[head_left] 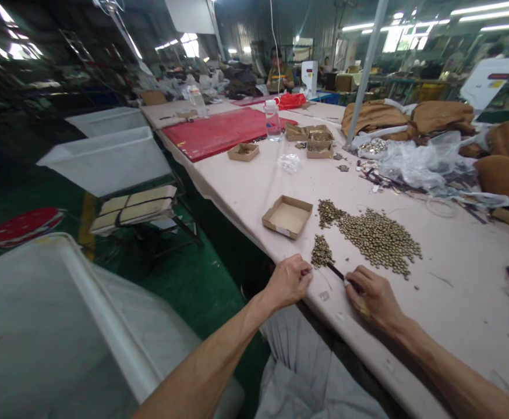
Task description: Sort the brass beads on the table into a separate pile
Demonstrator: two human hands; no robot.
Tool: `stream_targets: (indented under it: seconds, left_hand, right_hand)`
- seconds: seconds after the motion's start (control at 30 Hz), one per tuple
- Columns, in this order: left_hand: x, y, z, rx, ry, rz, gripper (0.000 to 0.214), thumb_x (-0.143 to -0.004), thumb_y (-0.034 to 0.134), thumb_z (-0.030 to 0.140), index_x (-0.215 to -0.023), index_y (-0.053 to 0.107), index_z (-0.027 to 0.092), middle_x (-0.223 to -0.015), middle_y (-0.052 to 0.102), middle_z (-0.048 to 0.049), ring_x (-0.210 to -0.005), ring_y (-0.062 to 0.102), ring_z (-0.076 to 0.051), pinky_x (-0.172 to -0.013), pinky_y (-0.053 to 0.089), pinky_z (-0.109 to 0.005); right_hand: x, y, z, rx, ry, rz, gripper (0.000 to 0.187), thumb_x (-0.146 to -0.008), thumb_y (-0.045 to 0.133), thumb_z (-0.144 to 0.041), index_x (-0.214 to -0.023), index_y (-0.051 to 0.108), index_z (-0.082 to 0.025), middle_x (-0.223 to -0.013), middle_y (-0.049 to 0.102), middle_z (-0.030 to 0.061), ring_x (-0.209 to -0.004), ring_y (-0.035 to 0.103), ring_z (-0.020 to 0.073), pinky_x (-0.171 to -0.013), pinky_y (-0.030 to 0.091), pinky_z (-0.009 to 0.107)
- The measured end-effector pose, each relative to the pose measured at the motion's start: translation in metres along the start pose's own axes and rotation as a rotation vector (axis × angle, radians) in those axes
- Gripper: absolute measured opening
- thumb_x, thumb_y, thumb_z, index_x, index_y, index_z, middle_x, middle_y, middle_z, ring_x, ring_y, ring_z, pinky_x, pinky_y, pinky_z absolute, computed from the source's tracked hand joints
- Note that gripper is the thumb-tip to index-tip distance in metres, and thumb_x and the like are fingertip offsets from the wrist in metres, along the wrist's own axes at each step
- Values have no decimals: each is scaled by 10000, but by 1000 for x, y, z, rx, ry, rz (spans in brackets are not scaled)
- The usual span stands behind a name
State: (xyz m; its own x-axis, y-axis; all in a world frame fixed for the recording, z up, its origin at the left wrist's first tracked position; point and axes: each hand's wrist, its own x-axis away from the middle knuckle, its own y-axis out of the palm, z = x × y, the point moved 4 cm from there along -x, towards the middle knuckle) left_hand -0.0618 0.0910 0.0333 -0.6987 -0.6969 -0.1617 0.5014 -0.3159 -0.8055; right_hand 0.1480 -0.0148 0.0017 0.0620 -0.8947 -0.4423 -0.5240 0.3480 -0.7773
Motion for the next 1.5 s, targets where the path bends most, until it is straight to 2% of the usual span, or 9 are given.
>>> stream_targets:
  seconds: [0.23, 0.57, 0.83, 0.97, 1.23, 1.5]
  left_hand:
    - [2, 0, 3, -28, 18, -20, 128, -856, 573, 183, -757, 654, 174, -793, 584, -32, -769, 574, -147, -755, 460, -257]
    - [2, -1, 4, -6, 24, -21, 136, -860, 559, 177, -775, 665, 176, -790, 578, -32, -755, 568, -146, -740, 461, -259]
    - [0, -1, 6, -6, 15, -33, 146, -865, 547, 168, -803, 679, 175, -793, 574, -34, -745, 556, -146, -736, 453, -263]
    - [-1, -1, 5, -7, 20, -33, 154, -866, 541, 164, -761, 653, 172, -781, 562, -32, -746, 552, -144, -730, 447, -260]
    - [-2, -1, 3, 0, 17, -24, 141, -877, 543, 171, -805, 665, 175, -800, 570, -32, -753, 555, -141, -735, 450, -256]
    - [-2, -2, 4, 21, -13, -16, 147, -885, 551, 180, -843, 692, 177, -812, 583, -37, -765, 567, -145, -746, 462, -263]
  right_hand:
    - [7, 0, -1, -13, -1, -24, 154, -912, 552, -229, -1002, 669, -187, -818, 572, 38, -702, 537, 145, -651, 425, 267]
    - [6, -2, 6, 66, 17, 25, 154, -903, 551, -223, -984, 678, -191, -804, 585, 40, -695, 544, 148, -646, 422, 266]
    - [9, -7, 1, 134, 29, 75, 151, -882, 547, -199, -945, 683, -186, -790, 596, 45, -690, 543, 146, -652, 411, 265]
    - [10, -6, 3, 160, 29, 82, 142, -883, 555, -201, -952, 679, -186, -777, 585, 39, -685, 532, 147, -648, 403, 267]
    - [15, 0, -6, 202, 5, 57, 122, -887, 551, -179, -932, 665, -181, -798, 590, 47, -722, 534, 155, -687, 401, 282]
    - [11, 2, -3, 259, 3, 98, 132, -891, 538, -184, -950, 655, -186, -828, 606, 62, -745, 539, 165, -688, 389, 294]
